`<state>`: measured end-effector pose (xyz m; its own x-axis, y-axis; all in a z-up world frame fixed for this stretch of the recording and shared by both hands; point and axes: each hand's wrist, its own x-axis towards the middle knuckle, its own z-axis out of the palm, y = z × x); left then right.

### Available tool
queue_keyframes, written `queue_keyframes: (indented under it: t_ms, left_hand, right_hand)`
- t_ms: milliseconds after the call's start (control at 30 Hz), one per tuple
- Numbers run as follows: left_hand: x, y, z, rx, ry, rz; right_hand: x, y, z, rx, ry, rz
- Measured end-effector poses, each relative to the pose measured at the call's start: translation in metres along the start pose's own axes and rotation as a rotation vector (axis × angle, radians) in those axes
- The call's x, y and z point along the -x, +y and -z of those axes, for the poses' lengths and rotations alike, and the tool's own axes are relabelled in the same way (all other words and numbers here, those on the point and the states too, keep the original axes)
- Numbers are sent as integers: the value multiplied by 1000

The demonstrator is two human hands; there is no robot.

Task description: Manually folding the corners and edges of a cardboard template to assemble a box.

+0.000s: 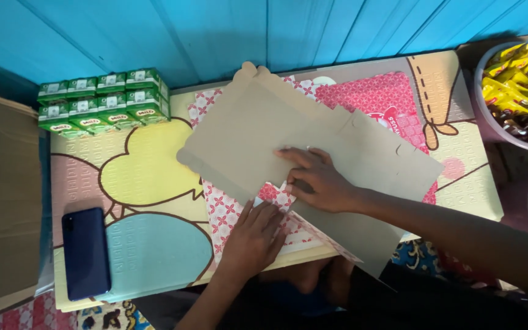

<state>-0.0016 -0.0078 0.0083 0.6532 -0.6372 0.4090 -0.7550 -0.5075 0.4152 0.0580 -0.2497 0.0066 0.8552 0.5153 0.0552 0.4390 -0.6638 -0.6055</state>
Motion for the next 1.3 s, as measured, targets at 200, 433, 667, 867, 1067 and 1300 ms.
queue_keyframes:
  t_ms: [200, 433, 667, 867, 1067, 1300]
  left_hand:
    - [1, 5, 2, -22, 28, 40]
    - [17, -12, -30, -158, 54, 90]
    - [7, -12, -18, -162, 40, 25]
    - [3, -5, -3, -170, -35, 26]
    - [11, -4, -17, -157, 41, 60]
    - [16, 17, -3, -120, 71, 193]
  right_hand:
    - [0, 5, -3, 22, -1, -11]
    - [0, 4, -4, 12, -11, -46]
    - [0, 7, -7, 72, -40, -48]
    - [-1, 2, -6, 76, -56, -89]
    - [-1, 0, -3, 23, -42, -101]
    - [1, -1, -4, 81, -71, -87]
